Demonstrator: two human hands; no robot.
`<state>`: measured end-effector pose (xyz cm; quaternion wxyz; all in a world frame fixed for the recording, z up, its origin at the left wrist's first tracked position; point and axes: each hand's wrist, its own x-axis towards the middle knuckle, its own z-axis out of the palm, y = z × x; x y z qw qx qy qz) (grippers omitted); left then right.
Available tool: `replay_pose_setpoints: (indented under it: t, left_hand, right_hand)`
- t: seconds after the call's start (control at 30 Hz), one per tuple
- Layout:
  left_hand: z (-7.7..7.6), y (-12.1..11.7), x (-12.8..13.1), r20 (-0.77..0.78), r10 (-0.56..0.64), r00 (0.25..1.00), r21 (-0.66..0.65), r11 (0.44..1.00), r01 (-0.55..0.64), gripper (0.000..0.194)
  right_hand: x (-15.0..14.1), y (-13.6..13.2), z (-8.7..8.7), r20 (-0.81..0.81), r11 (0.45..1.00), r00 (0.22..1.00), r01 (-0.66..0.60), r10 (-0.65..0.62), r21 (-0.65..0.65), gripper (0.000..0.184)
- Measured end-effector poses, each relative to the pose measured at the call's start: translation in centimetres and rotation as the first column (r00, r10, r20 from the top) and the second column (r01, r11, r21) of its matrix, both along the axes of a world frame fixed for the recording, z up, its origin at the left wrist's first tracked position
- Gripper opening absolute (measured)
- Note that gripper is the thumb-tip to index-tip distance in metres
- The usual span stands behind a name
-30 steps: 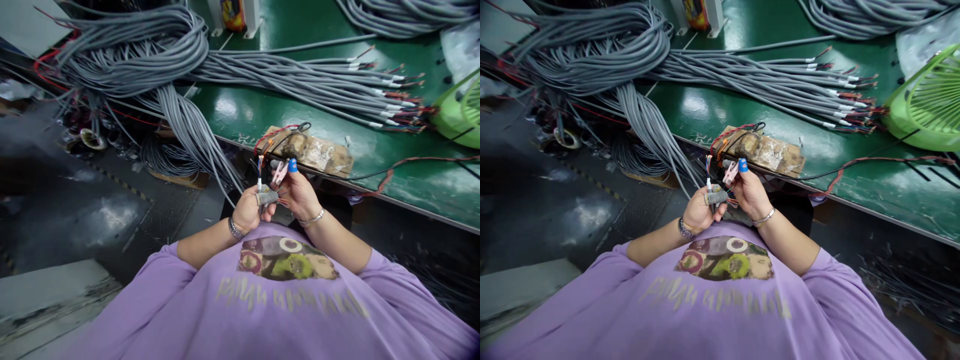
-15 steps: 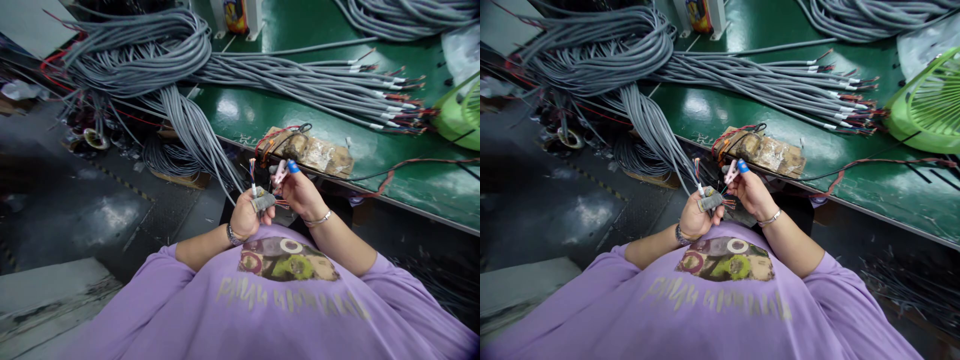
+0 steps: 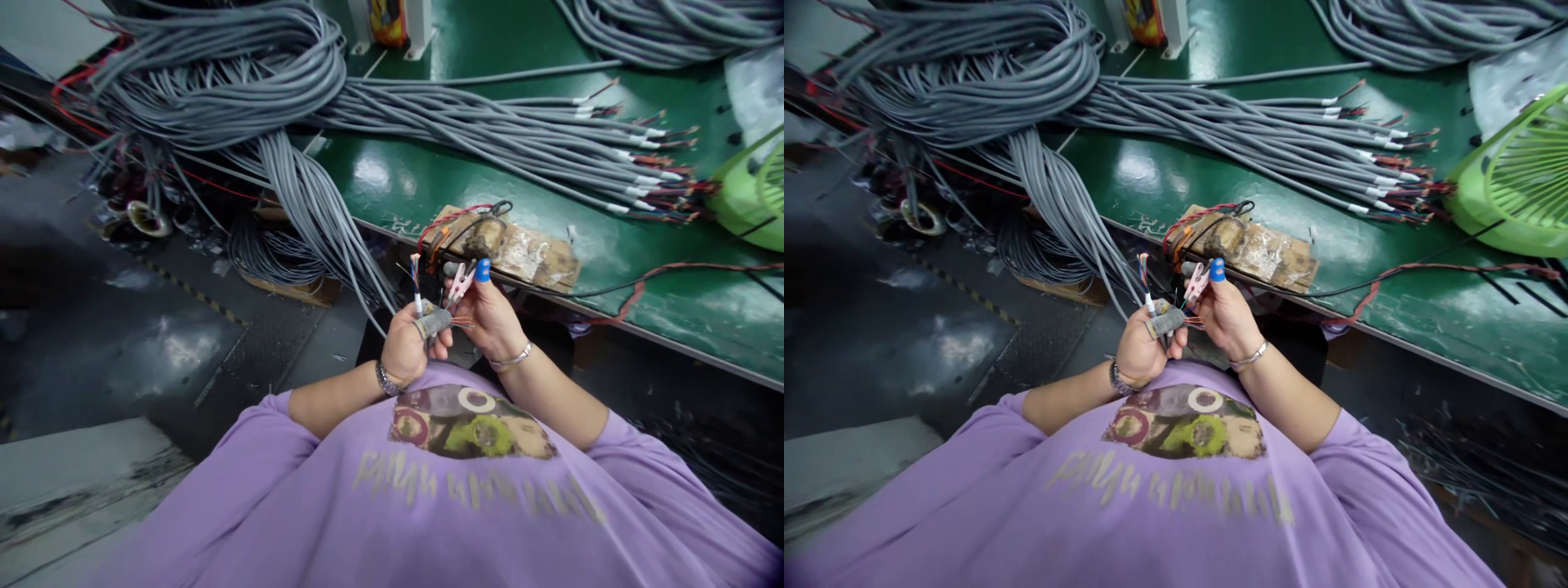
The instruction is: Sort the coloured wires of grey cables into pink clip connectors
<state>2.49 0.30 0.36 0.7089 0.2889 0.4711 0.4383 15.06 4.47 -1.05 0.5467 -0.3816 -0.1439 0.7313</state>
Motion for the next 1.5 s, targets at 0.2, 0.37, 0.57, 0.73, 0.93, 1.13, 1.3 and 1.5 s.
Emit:
replay_pose_setpoints:
  t: [0.2,0.37,0.57,0.73,0.93,1.13,1.3,1.5]
  left_hand:
    - [0.0,-0.1,-0.1,-0.016,-0.017,1.0,0.005,1.0,0.017,0.034]
    - [0.4,-0.5,-0.4,0.013,-0.011,1.0,0.019,1.0,0.011,0.036]
    - [0.7,-0.5,-0.8,0.039,0.068,0.997,-0.02,0.998,-0.068,0.04]
    - [0.6,-0.1,-0.6,0.057,0.073,0.996,-0.016,0.997,-0.072,0.038]
    - [0.7,0.3,-0.4,0.056,0.064,0.996,-0.028,0.998,-0.063,0.038]
    - [0.5,0.4,-0.2,0.057,0.041,0.998,-0.047,0.998,-0.038,0.039]
    - [0.2,0.4,-0.1,0.039,0.037,0.999,-0.046,0.998,-0.035,0.038]
    - [-0.3,0.4,-0.1,0.035,0.033,0.999,-0.059,0.998,-0.031,0.035]
  right_hand:
    - [0.0,-0.1,-0.6,-0.002,0.999,1.0,-0.015,0.015,0.031,0.056]
    - [0.4,-0.3,-0.5,-0.006,0.996,0.996,-0.089,0.089,0.029,0.064]
    - [0.6,-0.4,-0.1,0.004,0.991,0.992,-0.123,0.123,0.042,0.049]
    - [0.4,-0.7,-0.3,0.04,0.994,0.997,-0.065,0.061,0.089,0.042]
    - [-0.1,-0.9,-1.3,0.208,0.962,0.956,0.16,-0.206,0.22,0.044]
    - [-0.4,-0.4,-1.2,0.183,0.988,0.98,0.05,-0.076,0.145,0.055]
    - [-0.4,0.1,-0.5,0.042,0.997,0.999,-0.002,-0.002,0.082,0.053]
    - [-0.7,0.1,0.1,0.012,0.997,0.998,0.061,-0.062,0.056,0.049]
